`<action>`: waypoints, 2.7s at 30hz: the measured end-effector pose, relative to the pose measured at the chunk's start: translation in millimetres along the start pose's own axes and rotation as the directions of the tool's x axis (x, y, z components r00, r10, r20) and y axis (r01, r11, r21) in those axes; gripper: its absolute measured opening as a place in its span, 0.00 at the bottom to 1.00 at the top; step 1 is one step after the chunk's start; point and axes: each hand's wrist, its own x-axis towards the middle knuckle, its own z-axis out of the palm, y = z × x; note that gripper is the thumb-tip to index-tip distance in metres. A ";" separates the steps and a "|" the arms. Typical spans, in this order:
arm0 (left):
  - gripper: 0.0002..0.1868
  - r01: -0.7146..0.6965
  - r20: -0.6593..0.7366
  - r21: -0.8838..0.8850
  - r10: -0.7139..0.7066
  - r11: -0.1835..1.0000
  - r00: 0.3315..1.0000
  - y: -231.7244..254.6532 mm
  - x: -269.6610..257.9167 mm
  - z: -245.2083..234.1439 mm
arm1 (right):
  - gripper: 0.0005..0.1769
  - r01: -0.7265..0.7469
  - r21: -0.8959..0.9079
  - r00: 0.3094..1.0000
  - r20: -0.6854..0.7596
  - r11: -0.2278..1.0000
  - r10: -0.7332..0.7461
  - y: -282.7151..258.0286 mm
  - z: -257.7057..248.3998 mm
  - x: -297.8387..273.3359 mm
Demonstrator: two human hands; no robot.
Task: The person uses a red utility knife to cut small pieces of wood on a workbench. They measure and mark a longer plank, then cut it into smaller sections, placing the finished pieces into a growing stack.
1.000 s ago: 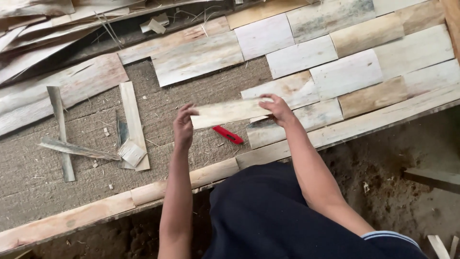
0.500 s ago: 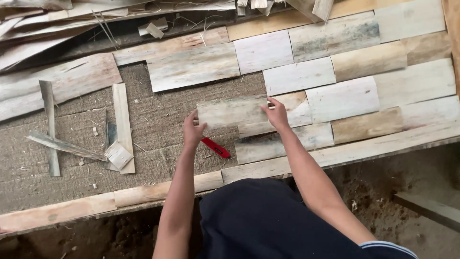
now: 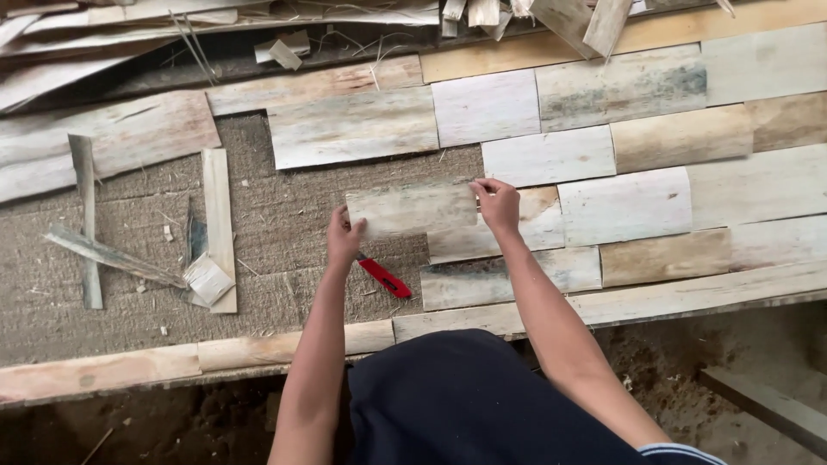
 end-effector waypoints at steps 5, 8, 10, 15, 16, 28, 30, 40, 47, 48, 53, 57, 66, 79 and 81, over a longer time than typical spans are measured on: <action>0.22 -0.063 -0.031 -0.086 0.061 0.994 0.998 -22.8 -1.2 -12.4 | 0.06 0.140 -0.162 0.990 -0.003 0.977 -0.143 -2.8 15.9 -16.0; 0.21 -0.092 -0.034 -0.100 0.089 0.991 0.995 -20.2 -15.2 -20.5 | 0.05 0.181 -0.190 0.983 -0.007 0.965 -0.186 1.3 21.4 -21.9; 0.20 -0.104 -0.029 -0.093 0.101 0.990 0.994 -22.1 -22.5 -26.0 | 0.03 0.170 -0.134 0.985 -0.009 0.976 -0.173 -2.4 22.1 -29.7; 0.19 -0.117 -0.039 -0.138 0.113 0.983 0.993 -42.3 -28.3 -30.2 | 0.06 0.258 -0.205 0.965 0.014 0.944 -0.261 3.1 26.2 -42.4; 0.19 -0.118 -0.041 -0.141 0.113 0.983 0.993 -43.1 -29.8 -30.9 | 0.06 0.261 -0.206 0.965 0.015 0.943 -0.263 -1.5 26.4 -48.6; 0.19 -0.150 -0.083 -0.062 0.144 0.987 0.986 -41.7 -40.5 -39.7 | 0.07 0.195 -0.188 0.978 0.105 0.963 -0.178 -33.2 14.2 -97.1; 0.20 -0.124 -0.092 -0.105 0.115 0.987 0.989 -47.0 -42.8 -42.6 | 0.07 0.042 -0.016 0.993 0.115 0.999 -0.039 -37.4 11.2 -101.2; 0.17 -0.060 -0.230 -0.188 0.015 0.980 0.973 -36.6 -62.7 -64.3 | 0.16 0.042 0.107 0.976 0.209 0.993 -0.063 -17.7 36.7 -95.5; 0.19 0.065 -0.595 -0.086 -0.104 0.994 0.797 -89.3 -67.1 -134.9 | 0.28 0.478 -0.415 0.742 0.663 0.774 -0.103 -66.0 96.2 -186.8; 0.18 0.091 -0.619 -0.076 -0.119 0.993 0.776 -91.8 -70.3 -143.6 | 0.34 0.542 -0.540 0.713 0.701 0.645 -0.012 -84.4 100.0 -201.3; 0.19 0.154 -0.622 -0.044 -0.148 0.987 0.769 -130.6 -57.7 -163.8 | 0.30 0.610 -0.620 0.723 0.691 0.494 -0.025 -9.2 148.4 -187.0; 0.27 0.226 -0.652 0.183 -0.054 0.957 0.756 -145.2 -45.8 -172.7 | 0.26 0.400 -0.663 0.800 0.589 0.632 0.112 -42.7 135.2 -192.7; 0.31 -0.227 -0.019 0.795 0.397 0.562 0.918 -24.6 -58.8 -88.5 | 0.29 0.343 -0.561 0.847 0.532 0.754 0.010 -109.8 142.8 -185.1; 0.43 -0.181 0.124 0.879 0.154 0.441 0.980 -50.6 -20.7 -44.1 | 0.23 0.439 -0.588 0.834 0.549 0.680 -0.064 -122.0 206.6 -173.9; 0.42 -0.176 0.123 0.880 0.147 0.442 0.982 -43.9 -24.1 -45.7 | 0.22 0.451 -0.606 0.828 0.558 0.655 -0.054 -122.5 208.4 -172.9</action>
